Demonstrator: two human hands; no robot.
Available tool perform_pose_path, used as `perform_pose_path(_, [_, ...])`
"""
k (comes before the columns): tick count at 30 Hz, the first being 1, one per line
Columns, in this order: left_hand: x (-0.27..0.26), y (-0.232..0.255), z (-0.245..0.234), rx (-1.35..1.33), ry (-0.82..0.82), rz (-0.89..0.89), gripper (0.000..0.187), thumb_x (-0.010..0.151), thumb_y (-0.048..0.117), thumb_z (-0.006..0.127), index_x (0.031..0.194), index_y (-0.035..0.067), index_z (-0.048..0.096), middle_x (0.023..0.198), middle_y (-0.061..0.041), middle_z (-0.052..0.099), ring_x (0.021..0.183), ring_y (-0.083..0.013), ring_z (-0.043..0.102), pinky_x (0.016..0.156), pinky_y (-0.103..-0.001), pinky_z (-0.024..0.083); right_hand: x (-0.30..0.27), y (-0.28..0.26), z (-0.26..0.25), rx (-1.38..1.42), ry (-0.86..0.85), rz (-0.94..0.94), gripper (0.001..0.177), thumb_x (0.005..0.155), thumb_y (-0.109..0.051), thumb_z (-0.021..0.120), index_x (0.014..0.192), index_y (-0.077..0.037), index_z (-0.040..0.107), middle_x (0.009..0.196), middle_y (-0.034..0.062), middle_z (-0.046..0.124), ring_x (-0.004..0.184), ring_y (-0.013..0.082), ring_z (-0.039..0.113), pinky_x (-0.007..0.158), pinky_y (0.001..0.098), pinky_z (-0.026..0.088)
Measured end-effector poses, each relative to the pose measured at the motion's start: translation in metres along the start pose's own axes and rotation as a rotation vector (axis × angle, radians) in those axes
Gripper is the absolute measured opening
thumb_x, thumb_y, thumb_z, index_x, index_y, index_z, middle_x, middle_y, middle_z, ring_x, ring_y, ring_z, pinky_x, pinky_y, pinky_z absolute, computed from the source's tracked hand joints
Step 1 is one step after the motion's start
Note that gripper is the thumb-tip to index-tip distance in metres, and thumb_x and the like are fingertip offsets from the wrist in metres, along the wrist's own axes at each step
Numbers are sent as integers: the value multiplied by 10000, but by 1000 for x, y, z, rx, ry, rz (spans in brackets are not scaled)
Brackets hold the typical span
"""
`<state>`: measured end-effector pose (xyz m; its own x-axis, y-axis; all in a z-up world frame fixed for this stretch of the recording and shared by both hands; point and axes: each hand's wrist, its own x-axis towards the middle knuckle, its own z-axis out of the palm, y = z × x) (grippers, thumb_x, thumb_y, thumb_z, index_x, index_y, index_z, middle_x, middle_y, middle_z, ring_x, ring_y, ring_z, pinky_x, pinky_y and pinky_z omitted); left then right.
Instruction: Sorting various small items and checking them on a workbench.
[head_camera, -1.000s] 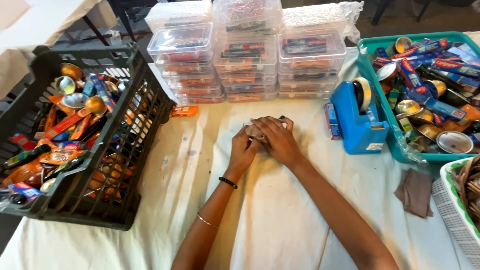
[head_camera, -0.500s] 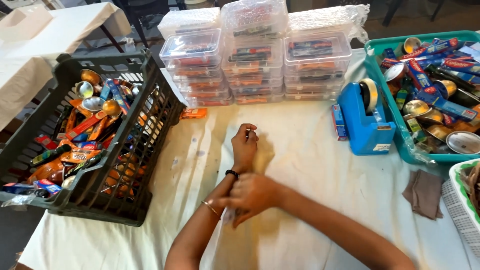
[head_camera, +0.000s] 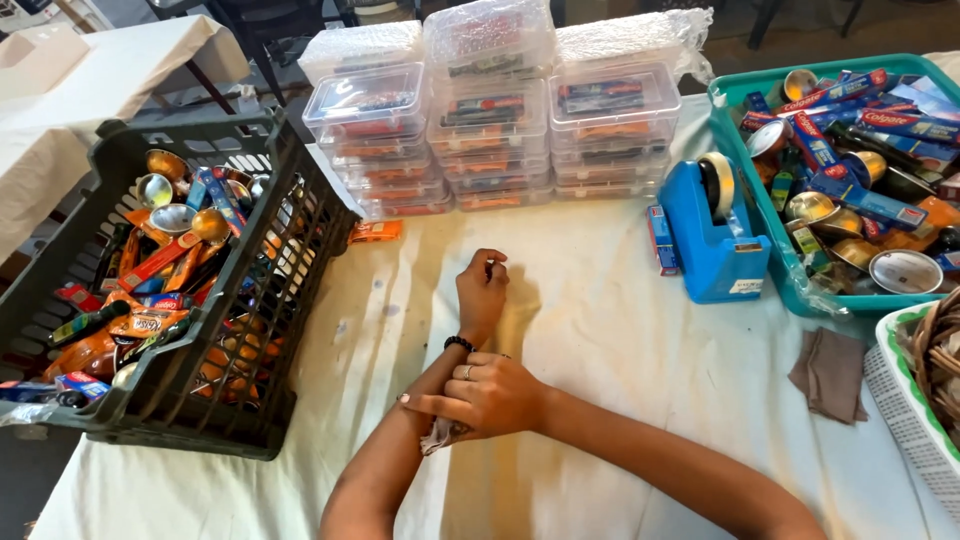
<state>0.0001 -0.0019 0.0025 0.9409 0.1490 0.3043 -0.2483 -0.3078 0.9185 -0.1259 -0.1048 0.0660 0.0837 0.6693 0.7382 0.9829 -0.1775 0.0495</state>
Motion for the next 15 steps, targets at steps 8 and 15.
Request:
perform_pose_path(8, [5,-18,3,-3,71,44,140,939,70,548,1016,43,662,647,-75,662,524,-131,560,503,-330,467,-36,52,15,-173,-19,-5,548,926,-439,717,1380,-141,647,733,-42,541,714,125,617,706,284,505])
perform_pose_path(15, [12,-32,5,69,95,76,143,927,84,553,1010,67,667,667,-95,698,550,-187,647,538,-346,512,-49,80,13,-200,-64,131,556,851,-523,742,1307,-212,668,723,-15,620,635,176,611,639,322,494])
